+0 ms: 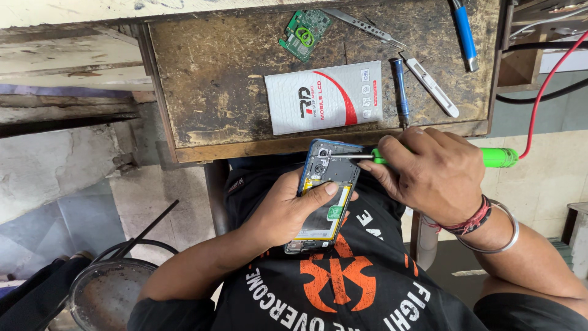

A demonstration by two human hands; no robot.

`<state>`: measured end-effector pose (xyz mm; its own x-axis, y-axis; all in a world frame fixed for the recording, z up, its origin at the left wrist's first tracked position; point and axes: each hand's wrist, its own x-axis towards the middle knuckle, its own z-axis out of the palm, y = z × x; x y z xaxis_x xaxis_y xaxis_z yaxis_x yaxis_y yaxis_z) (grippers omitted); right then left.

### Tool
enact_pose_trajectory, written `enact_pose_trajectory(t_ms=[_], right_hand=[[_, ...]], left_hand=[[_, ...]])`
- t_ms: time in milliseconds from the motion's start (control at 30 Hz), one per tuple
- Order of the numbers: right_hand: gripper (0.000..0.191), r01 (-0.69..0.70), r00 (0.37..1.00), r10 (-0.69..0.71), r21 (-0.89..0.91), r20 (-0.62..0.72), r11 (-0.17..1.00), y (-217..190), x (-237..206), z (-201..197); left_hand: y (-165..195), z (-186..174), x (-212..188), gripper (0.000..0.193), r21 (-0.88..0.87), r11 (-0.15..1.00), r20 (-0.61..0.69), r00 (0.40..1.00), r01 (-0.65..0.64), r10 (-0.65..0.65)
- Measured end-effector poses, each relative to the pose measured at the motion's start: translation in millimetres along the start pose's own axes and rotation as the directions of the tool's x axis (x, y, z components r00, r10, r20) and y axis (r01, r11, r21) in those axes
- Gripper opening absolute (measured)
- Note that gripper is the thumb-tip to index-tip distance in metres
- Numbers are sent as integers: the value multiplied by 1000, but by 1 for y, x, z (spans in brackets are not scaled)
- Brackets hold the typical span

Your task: The person first uses a smartphone, then works on a disassembled phone, using a screwdriver on its internal components and applying adhesive from a tube along the frame of the opened device on the workbench.

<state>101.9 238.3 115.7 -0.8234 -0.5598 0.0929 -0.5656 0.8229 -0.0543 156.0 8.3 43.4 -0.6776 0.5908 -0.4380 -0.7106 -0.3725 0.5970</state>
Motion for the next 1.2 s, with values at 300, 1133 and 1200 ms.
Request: enact_pose_trajectory(t_ms=[300, 1133, 1200], right_hand=[[35, 30, 999, -29, 30, -12, 999, -2, 0, -1], [35, 22, 1000, -22, 49, 10, 999, -5, -3, 1], [35, 27, 1000, -27, 62, 1, 998, -6, -4, 2]], left_hand=[[-1, -1, 1, 38, 10, 1000, 14, 1000, -22, 21], [-1, -2, 0, 39, 68, 996, 22, 998, -53, 52], [0, -2, 0, 39, 74, 996, 19, 999, -52, 50]])
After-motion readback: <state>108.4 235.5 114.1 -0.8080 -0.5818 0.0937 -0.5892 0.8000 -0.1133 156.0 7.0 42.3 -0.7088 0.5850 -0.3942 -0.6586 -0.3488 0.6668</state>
